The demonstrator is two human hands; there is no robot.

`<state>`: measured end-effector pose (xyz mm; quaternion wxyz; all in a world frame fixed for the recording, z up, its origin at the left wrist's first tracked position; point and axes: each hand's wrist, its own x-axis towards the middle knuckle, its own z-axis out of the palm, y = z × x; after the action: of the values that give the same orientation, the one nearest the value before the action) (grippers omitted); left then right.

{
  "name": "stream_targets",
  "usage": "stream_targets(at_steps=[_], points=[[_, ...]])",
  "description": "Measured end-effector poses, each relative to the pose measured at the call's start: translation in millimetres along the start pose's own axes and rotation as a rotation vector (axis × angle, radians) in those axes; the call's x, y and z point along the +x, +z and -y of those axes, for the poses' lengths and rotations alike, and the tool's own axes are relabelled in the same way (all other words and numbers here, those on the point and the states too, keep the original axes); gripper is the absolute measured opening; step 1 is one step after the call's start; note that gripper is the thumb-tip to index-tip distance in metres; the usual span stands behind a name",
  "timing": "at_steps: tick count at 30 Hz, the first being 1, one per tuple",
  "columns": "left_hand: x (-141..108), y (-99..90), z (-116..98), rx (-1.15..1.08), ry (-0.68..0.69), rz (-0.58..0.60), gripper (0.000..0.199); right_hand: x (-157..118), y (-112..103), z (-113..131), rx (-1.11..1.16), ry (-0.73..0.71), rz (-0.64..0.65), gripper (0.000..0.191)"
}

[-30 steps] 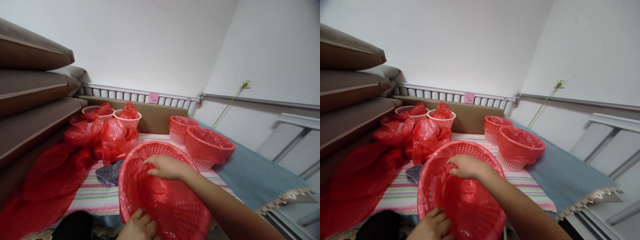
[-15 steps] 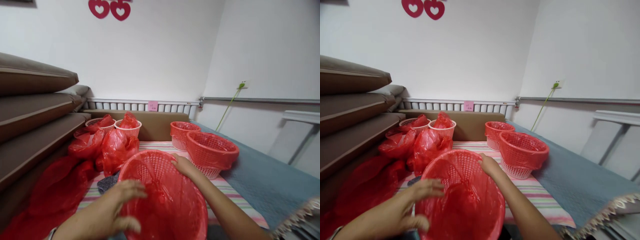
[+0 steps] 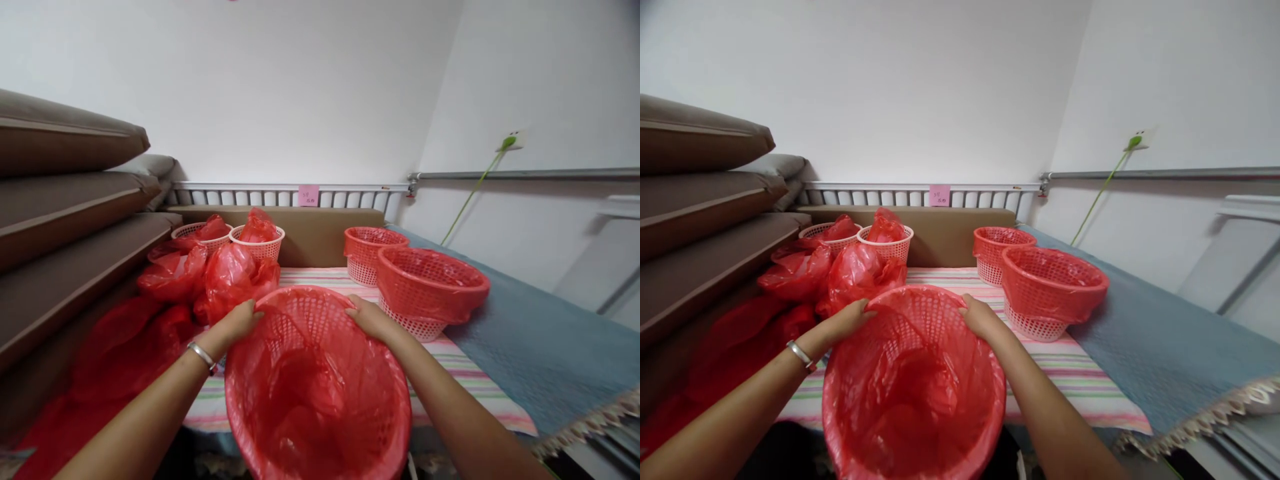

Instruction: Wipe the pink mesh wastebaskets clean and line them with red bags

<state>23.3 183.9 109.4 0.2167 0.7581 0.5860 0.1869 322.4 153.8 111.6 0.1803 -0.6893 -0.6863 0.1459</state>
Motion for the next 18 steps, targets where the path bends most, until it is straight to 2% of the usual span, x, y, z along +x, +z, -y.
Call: stream_targets(at_steps=[4, 6, 9, 11, 12, 13, 15, 17, 18], points=[[-8.8, -2.2, 6.1, -0.16, 0.027, 0.091, 0.034, 0.5, -1.1, 0.6, 0.051, 0.002, 0.034, 0.028], [-14.8, -5.4, 7.1, -0.184, 0.045, 0.066, 0.037, 0.5, -1.0, -0.8, 0.067, 0.005, 0.036, 0.029], [-29.6, -11.4, -3.0, -0.131, 0.065, -0.142, 0.053, -0.8, -0.5, -3.5, 0.08, 0.013, 0.025, 0.028], [-45.1, -12.2, -19.2, -0.034, 0.193, -0.309, 0.057, -1.9, 0.0, -4.1, 0.084, 0.016, 0.013, 0.026], [-54.0, -10.6, -28.7, 0.044, 0.31, -0.346, 0.05, -2.2, 0.3, -3.8, 0.083, 0.019, 0.005, 0.026], [-62.7, -7.5, -37.9, 0.128, 0.437, -0.291, 0.042, -2.3, 0.6, -3.1, 0.08, 0.023, -0.001, 0.025], [-76.1, 3.4, -52.1, 0.289, 0.581, -0.019, 0.029, -2.3, 1.2, -1.3, 0.069, 0.034, -0.012, 0.023], [-78.7, 20.2, -57.6, 0.368, 0.603, 0.163, 0.021, -2.6, 1.9, 0.0, 0.059, 0.044, -0.02, 0.02], [-74.8, 30.5, -57.6, 0.375, 0.591, 0.182, 0.015, -3.0, 2.2, 0.2, 0.057, 0.049, -0.024, 0.019]])
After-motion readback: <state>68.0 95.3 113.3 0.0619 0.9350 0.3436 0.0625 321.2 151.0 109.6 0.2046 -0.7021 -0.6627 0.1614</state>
